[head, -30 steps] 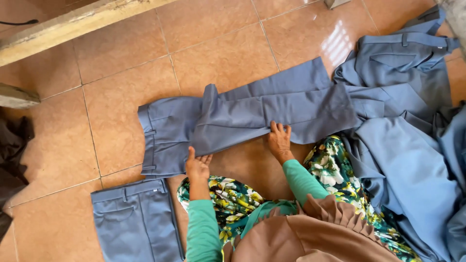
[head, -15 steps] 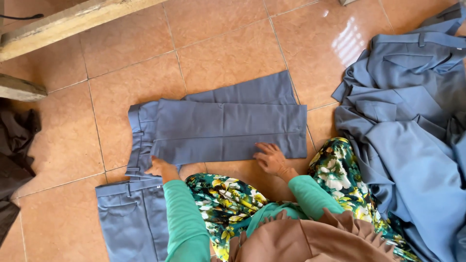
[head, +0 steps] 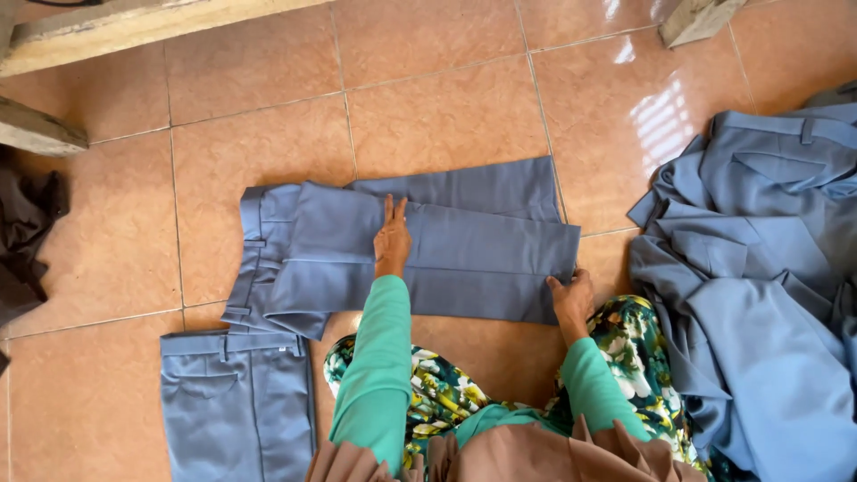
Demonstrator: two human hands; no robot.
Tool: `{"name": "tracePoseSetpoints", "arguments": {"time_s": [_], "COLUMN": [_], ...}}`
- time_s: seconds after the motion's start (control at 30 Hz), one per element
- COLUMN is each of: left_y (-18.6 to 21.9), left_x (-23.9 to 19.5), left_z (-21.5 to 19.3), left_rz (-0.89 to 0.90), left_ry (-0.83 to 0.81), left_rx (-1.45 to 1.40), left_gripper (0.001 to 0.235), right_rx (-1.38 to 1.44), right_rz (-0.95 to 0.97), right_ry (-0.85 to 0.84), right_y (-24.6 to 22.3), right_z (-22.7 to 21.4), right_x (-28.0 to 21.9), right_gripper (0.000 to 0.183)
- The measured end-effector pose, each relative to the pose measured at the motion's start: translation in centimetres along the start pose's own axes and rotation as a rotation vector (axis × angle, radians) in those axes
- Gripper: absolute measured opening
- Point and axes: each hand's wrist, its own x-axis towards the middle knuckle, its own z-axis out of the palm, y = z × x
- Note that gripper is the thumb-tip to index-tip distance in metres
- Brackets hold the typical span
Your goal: The person sits on the floor and folds several pairs of grey trousers by hand. They lay each pair flat, fold the legs together, fold the garment in half or thirds, and place the finished piece onto a growing stack.
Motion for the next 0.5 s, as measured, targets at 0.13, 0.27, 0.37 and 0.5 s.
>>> {"name": "tracePoseSetpoints", "arguments": {"time_s": [0.13, 0.27, 0.37, 0.5], "left_y": [-2.2, -3.1, -2.6, -2.6], "left_x": [5.4, 6.0, 4.9, 5.1], "left_z": [1.7, -0.3, -5.0, -10.7], "left_rz": [-0.055, -0.006, 0.179, -0.06], "left_ry": [-0.158, -0.082, 0.105, -0.118], "left_rx": [0.269, 0.181, -0.107, -0.496], "left_gripper": [0.052, 0.017, 0.028, 0.016], "right_rx": [0.248, 0.554, 0.994, 1.149], "right_rz": [-0.044, -0.103, -0.196, -0.186], "right_ry": [-0.109, -0.168, -0.271, -0.362], "right_y": [-1.8, -6.2, -7.5, -10.1], "right_z": [-3.5, -8.5, -11.6, -13.1], "right_x": [-2.1, -5.6, -5.3, -1.1], "right_gripper": [0.049, 0.043, 0.021, 0.024]}}
